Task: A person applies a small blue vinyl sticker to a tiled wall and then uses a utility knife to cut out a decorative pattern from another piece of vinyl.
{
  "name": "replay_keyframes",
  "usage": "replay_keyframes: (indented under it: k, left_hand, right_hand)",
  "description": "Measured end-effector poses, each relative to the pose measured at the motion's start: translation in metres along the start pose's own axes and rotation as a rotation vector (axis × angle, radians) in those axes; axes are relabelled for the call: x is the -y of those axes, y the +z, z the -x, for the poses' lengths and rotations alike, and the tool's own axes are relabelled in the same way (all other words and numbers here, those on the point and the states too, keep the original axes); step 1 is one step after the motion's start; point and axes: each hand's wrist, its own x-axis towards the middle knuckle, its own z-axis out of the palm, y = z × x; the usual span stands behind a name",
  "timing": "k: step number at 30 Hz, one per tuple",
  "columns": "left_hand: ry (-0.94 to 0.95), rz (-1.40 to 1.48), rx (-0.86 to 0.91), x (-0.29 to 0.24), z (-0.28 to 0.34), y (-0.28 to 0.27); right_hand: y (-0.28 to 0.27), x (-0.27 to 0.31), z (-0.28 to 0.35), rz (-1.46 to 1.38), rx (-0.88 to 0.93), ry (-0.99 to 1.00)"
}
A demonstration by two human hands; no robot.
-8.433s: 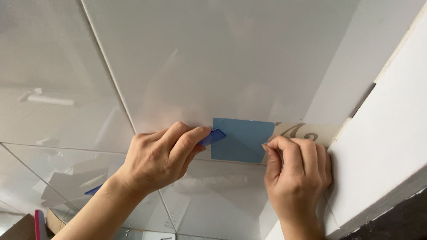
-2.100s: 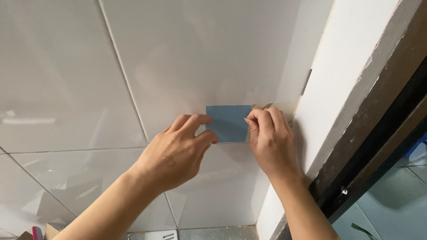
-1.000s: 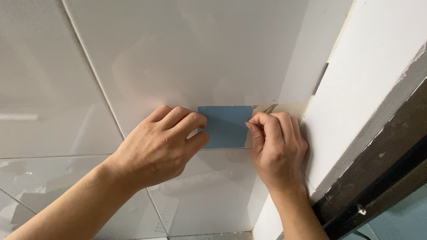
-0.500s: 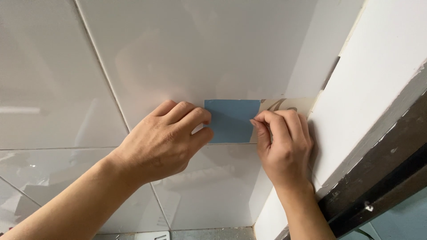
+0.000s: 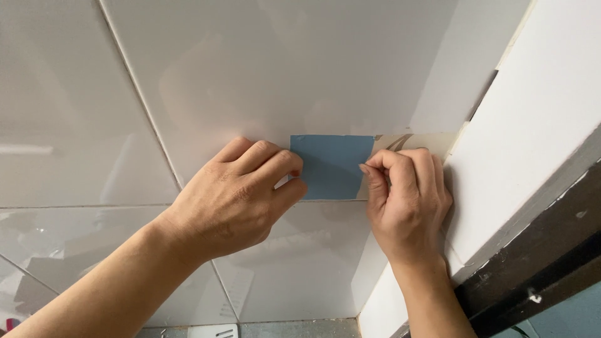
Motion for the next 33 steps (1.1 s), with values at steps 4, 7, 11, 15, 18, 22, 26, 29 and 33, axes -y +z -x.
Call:
replay_keyframes:
  k: [4,7,11,15,18,22,26,29,33]
  left_hand:
    - [-0.006,0.002,0.013,-0.001,0.002,0.003]
    - [-0.002,-0.004,0.032,0.000,0.004,0.005]
    - [0.007,-0.005,0.001,-0.001,0.004,0.004]
    - [0.008,-0.014,0.020,0.000,0.005,0.004]
    - [0.004,0.006,0.040,0.000,0.006,0.005]
    - [0.007,0.000,0.009,-0.001,0.006,0.004]
    - [-0.008,-0.004,0.009,-0.004,0.005,0.003]
    - [-0.041,-0.061,0.026,-0.016,0.001,0.006]
    - [-0.142,-0.163,0.010,-0.050,-0.011,0.019]
  right_hand:
    - [0.001,-0.002,0.001,-0.016,-0.002,-0.005]
    - [0.003,-0.002,0.002,0.016,0.006,0.013]
    - [0.005,-0.001,0.002,0.014,-0.023,0.003]
    - [0.006,-0.001,0.002,0.007,-0.035,0.006]
    - [0.008,-0.005,0.004,0.002,-0.039,0.006]
    - [0.006,0.001,-0.001,-0.019,-0.058,0.055]
    - [0.006,-0.002,0.000,-0.097,-0.071,0.059]
    - [0.001,-0.005,0.000,-0.170,-0.090,0.095]
    - [-0.007,-0.001,0.002,-0.191,-0.095,0.219]
